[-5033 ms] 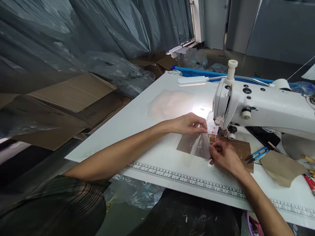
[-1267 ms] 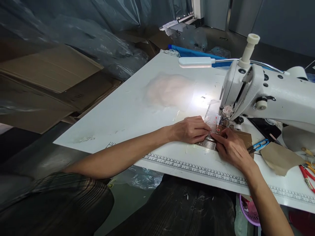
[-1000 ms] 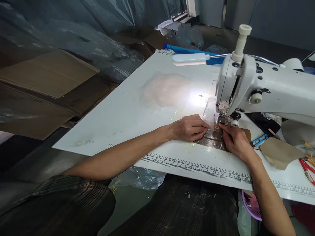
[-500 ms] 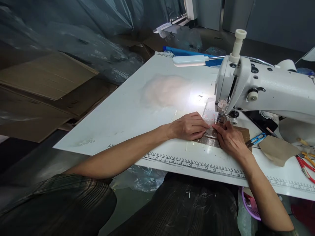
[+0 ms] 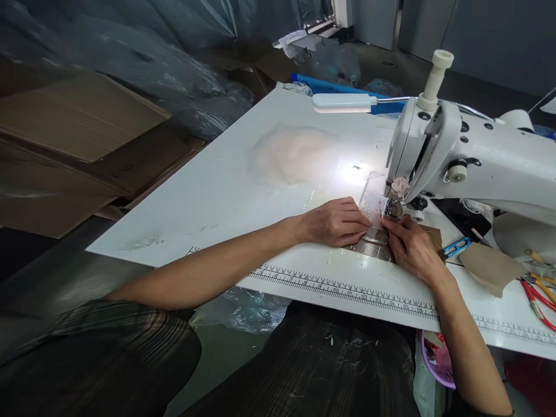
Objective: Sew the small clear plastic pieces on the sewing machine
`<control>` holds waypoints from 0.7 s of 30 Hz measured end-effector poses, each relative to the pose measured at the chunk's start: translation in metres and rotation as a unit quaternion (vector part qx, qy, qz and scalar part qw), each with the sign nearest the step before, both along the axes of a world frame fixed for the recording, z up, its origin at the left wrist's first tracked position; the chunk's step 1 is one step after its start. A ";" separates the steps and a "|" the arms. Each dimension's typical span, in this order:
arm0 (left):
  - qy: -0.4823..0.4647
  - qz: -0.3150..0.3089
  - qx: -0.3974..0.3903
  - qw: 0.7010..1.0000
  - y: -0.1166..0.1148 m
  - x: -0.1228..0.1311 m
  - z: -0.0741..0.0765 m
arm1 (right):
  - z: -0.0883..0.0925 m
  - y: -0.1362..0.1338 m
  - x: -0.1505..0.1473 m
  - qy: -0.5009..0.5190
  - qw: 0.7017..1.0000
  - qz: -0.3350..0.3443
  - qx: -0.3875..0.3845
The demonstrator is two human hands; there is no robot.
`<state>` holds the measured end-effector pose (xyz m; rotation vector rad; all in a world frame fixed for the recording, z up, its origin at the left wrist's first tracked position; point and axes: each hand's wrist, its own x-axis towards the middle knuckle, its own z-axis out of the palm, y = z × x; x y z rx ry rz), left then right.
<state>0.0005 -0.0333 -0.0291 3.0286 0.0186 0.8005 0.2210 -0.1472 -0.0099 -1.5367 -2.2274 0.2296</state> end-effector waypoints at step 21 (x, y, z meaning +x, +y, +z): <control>0.020 0.055 0.027 0.998 0.007 -0.002 0.000 | 0.006 -0.005 -0.013 -0.100 0.995 0.026 -0.010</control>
